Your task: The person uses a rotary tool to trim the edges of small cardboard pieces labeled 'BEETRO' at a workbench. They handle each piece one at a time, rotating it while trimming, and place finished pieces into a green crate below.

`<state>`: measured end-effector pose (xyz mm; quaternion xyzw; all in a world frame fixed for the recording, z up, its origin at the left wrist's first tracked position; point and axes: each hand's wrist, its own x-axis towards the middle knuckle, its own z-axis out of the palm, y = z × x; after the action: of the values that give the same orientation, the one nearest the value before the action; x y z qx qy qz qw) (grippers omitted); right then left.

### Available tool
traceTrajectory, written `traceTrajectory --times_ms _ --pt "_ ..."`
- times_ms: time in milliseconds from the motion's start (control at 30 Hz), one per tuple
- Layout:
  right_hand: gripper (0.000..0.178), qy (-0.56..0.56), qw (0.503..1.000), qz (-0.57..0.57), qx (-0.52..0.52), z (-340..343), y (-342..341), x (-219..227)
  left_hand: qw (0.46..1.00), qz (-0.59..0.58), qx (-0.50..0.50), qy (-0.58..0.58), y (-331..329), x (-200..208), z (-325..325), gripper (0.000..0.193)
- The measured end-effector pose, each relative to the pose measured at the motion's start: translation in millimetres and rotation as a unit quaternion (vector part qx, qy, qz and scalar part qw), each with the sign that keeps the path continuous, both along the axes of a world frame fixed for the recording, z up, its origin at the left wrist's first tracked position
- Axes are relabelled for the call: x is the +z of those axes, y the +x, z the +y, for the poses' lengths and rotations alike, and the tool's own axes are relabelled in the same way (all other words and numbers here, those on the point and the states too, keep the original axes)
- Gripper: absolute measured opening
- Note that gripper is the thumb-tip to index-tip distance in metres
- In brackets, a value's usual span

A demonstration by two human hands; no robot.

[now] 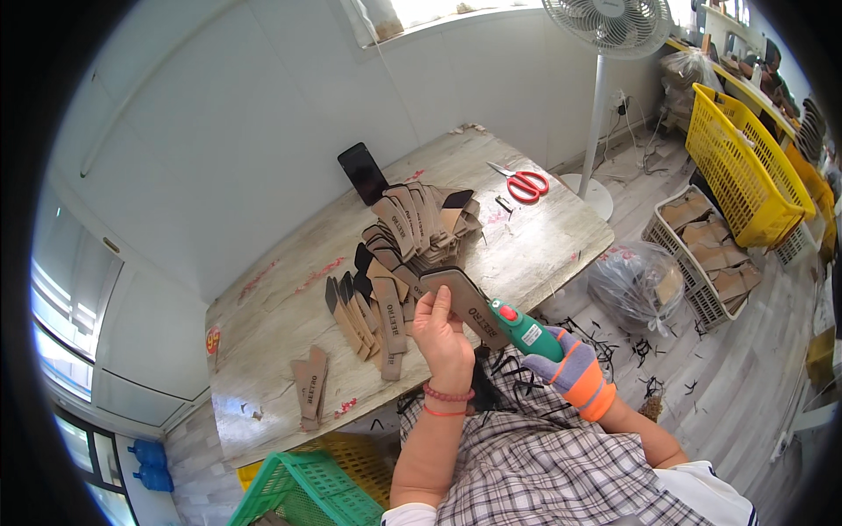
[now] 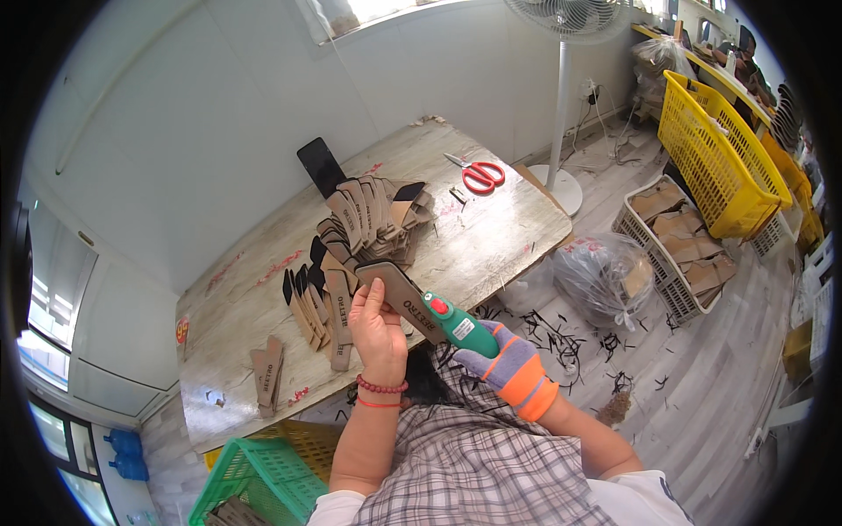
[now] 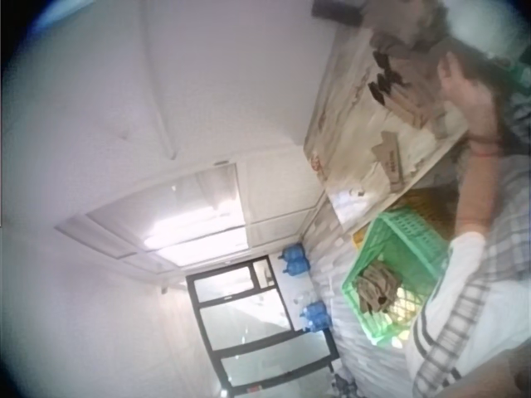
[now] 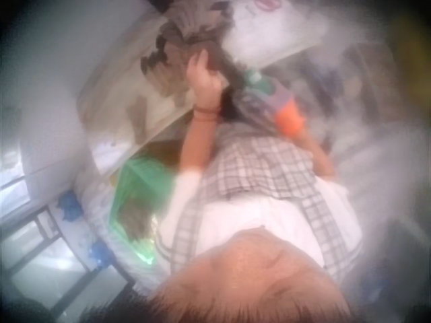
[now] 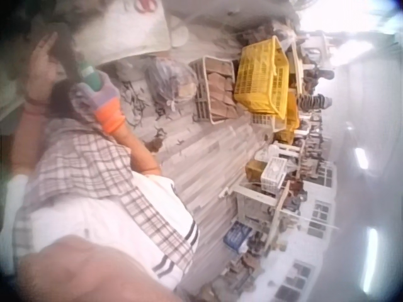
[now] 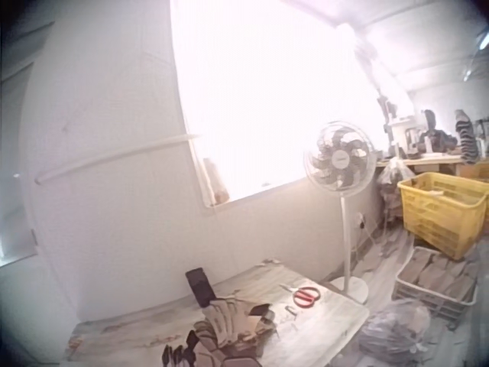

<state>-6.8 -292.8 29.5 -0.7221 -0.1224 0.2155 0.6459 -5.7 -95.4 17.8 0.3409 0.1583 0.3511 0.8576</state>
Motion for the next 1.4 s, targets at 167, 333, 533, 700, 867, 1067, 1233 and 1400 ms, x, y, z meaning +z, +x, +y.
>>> traceTrajectory --times_ms 167,333,533,700,867,1067,1233,1400 --pt "0.052 -0.002 1.000 0.001 -0.001 -4 0 2 1.000 0.025 0.001 0.016 2 -1 -7 0.005" --pt "0.051 -0.004 1.000 0.000 0.000 -5 3 3 0.998 0.054 -0.010 0.027 0 -8 -12 0.005" --pt "0.049 0.008 1.000 0.009 -0.001 -7 7 6 0.997 0.055 -0.040 0.039 -5 -9 -18 0.004" --pt "0.049 -0.004 1.000 0.003 0.006 -9 9 8 0.992 0.076 -0.048 0.091 -9 -7 -15 0.006" --pt "0.052 -0.025 0.999 -0.002 0.023 -11 9 13 0.986 0.075 -0.026 0.149 -7 -4 -4 0.011" --pt "0.055 -0.025 0.999 -0.032 0.032 -12 10 -1 0.954 0.109 -0.036 0.276 -7 -2 11 0.015" --pt "0.054 -0.009 0.999 -0.031 0.037 -11 10 0 0.928 0.138 -0.050 0.343 -11 2 15 0.014" --pt "0.054 0.004 0.999 -0.019 0.034 -9 10 4 0.913 0.134 -0.076 0.379 -15 5 10 0.014"
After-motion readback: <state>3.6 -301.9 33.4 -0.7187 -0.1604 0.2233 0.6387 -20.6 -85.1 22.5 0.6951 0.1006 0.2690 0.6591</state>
